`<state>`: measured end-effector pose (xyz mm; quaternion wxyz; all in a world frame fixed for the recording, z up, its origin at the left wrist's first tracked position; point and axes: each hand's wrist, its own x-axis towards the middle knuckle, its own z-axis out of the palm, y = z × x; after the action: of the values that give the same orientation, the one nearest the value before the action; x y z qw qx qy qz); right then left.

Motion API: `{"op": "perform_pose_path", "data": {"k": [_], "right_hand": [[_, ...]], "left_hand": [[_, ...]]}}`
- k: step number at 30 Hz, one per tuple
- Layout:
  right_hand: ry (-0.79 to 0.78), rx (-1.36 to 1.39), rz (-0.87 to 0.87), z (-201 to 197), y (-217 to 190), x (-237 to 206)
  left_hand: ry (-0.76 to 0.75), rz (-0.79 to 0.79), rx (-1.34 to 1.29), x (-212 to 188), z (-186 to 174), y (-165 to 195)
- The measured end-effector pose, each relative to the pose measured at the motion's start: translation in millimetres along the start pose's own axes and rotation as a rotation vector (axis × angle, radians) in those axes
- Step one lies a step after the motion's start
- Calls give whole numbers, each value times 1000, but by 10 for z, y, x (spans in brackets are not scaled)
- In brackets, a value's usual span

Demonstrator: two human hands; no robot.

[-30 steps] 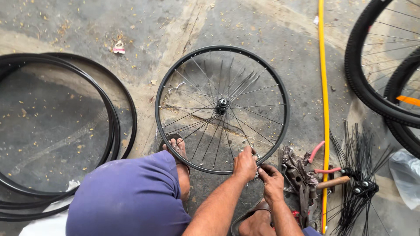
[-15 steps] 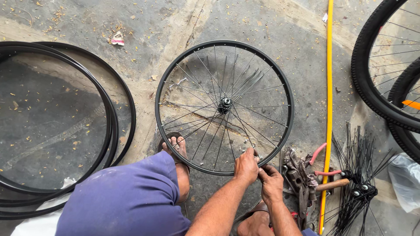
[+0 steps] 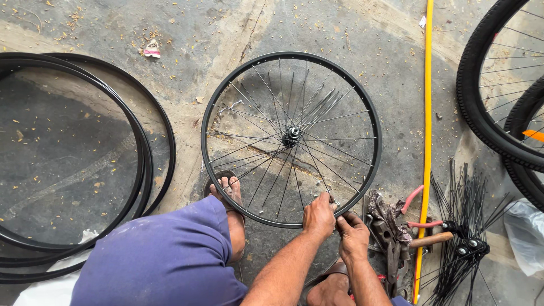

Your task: The person threads bicycle spokes through the rim holes and secures them with nipples. They rotate the wheel to access different sections and continue lacing the spokes around the rim.

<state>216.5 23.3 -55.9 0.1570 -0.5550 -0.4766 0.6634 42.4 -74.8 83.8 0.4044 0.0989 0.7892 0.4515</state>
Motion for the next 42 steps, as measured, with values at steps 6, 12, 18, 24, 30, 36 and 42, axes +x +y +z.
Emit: {"op": "perform_pose_path", "data": {"k": [6, 12, 18, 24, 30, 36, 42], "right_hand": [[-27, 2, 28, 7, -55, 7], [2, 42, 18, -23, -68, 64], [18, -81, -111, -94, -61, 132], [13, -191, -249, -115, -95, 147], [82, -379, -305, -102, -147, 150], [82, -401, -303, -138, -164, 180], [81, -402, -313, -164, -155, 228]], "left_hand": [[-47, -46, 5, 29, 3, 54], [-75, -80, 11, 89, 45, 101], [-78, -116, 10, 134, 94, 145], [-61, -122, -11, 163, 122, 206], [-43, -151, -34, 176, 144, 228], [-57, -215, -48, 212, 161, 294], [-53, -224, -83, 230, 160, 340]]}}
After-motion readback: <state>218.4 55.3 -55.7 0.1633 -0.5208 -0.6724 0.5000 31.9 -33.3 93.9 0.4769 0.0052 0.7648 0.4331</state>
